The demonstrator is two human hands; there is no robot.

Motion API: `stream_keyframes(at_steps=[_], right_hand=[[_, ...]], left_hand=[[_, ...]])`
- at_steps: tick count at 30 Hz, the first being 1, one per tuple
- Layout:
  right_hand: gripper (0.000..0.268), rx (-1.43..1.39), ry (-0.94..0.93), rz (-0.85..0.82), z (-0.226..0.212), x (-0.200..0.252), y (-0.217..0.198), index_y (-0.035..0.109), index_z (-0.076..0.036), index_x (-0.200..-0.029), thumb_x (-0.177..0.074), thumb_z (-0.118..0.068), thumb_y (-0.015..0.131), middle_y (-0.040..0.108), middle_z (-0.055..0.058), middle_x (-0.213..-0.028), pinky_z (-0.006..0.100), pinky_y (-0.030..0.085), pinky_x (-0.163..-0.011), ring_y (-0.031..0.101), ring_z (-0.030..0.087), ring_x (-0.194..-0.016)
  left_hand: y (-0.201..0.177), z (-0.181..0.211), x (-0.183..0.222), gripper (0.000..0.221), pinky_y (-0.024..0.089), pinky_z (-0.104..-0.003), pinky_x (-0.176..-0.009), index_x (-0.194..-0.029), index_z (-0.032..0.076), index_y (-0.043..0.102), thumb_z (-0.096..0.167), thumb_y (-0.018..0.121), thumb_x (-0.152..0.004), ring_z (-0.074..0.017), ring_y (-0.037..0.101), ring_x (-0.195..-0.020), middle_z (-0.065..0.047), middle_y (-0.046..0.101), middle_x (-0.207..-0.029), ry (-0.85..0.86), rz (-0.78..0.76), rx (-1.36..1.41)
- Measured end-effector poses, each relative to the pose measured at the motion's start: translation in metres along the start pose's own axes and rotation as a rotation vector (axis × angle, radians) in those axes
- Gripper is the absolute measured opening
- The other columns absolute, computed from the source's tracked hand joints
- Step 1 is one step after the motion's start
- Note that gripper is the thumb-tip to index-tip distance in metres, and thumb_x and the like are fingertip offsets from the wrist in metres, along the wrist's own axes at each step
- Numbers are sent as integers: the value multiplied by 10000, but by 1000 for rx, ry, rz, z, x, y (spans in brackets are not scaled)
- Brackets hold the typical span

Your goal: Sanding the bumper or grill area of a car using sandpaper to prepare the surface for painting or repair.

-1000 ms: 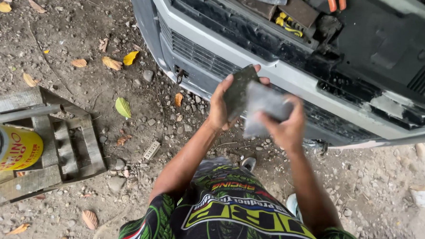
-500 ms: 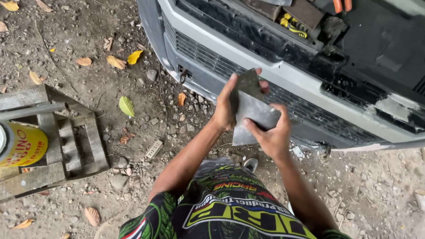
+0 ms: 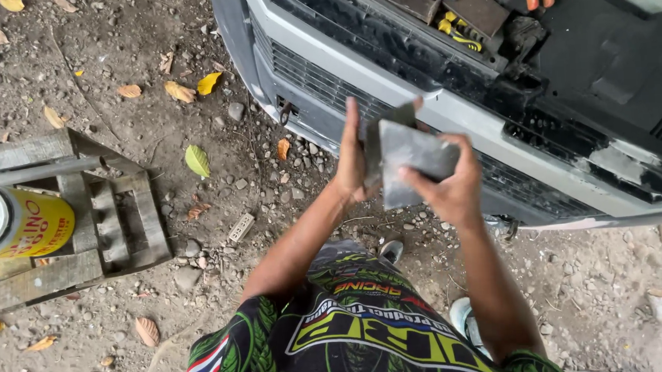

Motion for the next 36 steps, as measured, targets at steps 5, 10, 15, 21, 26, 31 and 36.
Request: stream_keyframes(at_steps=[5, 10, 15, 21, 26, 31, 36], right_hand=[[632, -8, -194, -20, -22, -8, -11, 532, -42, -1233, -806, -256, 945, 692, 121, -1068, 311, 584, -806, 687, 173, -938], [607, 104, -288, -148, -33, -3, -1, 534, -72, -1183, -774, -240, 950, 733, 114, -1003, 321, 585, -757, 722, 180, -868], [554, 43, -366, -288, -39, -4, 0, 519, -91, -1196, -827, -219, 911, 766, 110, -966, 327, 644, -669, 789, 215, -818], [562, 114, -454, -387, -55, -7, -6, 514, -89, -1167, -794, -250, 902, 753, 116, -910, 345, 627, -663, 769, 217, -798], [497, 119, -366, -559, -51, -8, -6, 533, -98, -1146, -824, -267, 872, 762, 76, -821, 314, 629, -569, 783, 187, -714], [486, 117, -312, -692, -44, -4, -4, 501, -86, -1156, -859, -286, 829, 771, 53, -841, 296, 631, -532, 780, 179, -692], [393, 115, -322, -731, -25, 10, -7, 522, -130, -1151, -923, -282, 804, 773, 45, -826, 272, 601, -559, 779, 152, -674]], left_hand=[[-15, -28, 9, 864, 480, -455, -1155, -1536, -12, 482, 683, 424, -1024, -329, 630, -1284, -193, 600, -1453, -173, 305, -48], [-35, -31, 14, 754, 505, -417, -1125, -1492, -1, 526, 568, 578, -999, -267, 644, -1249, -158, 593, -1469, -165, 429, -56], [-42, -41, 18, 713, 590, -364, -816, -1434, 4, 597, 590, 624, -1027, -213, 686, -886, -130, 652, -1045, -202, 449, -48], [-41, -47, 16, 685, 582, -329, -761, -1422, 11, 619, 570, 633, -1027, -157, 661, -818, -55, 638, -955, -243, 451, -20], [-19, -49, 16, 703, 596, -313, -742, -1423, 5, 564, 564, 609, -999, -161, 685, -853, -83, 677, -1034, -331, 502, -28], [-25, -62, 19, 727, 604, -317, -746, -1439, -9, 521, 570, 601, -1007, -169, 695, -871, -120, 663, -1077, -346, 479, -65], [-56, -69, 20, 902, 531, -342, -660, -1465, -49, 548, 747, 570, -1042, -229, 613, -820, -139, 578, -1046, -216, 426, -171]])
Point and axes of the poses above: each hand's wrist, its own x-axis away from the middle knuckle, its own y-axis out of the palm, z = x × y, the point moved 5 cm from there along -x, towards the middle knuckle
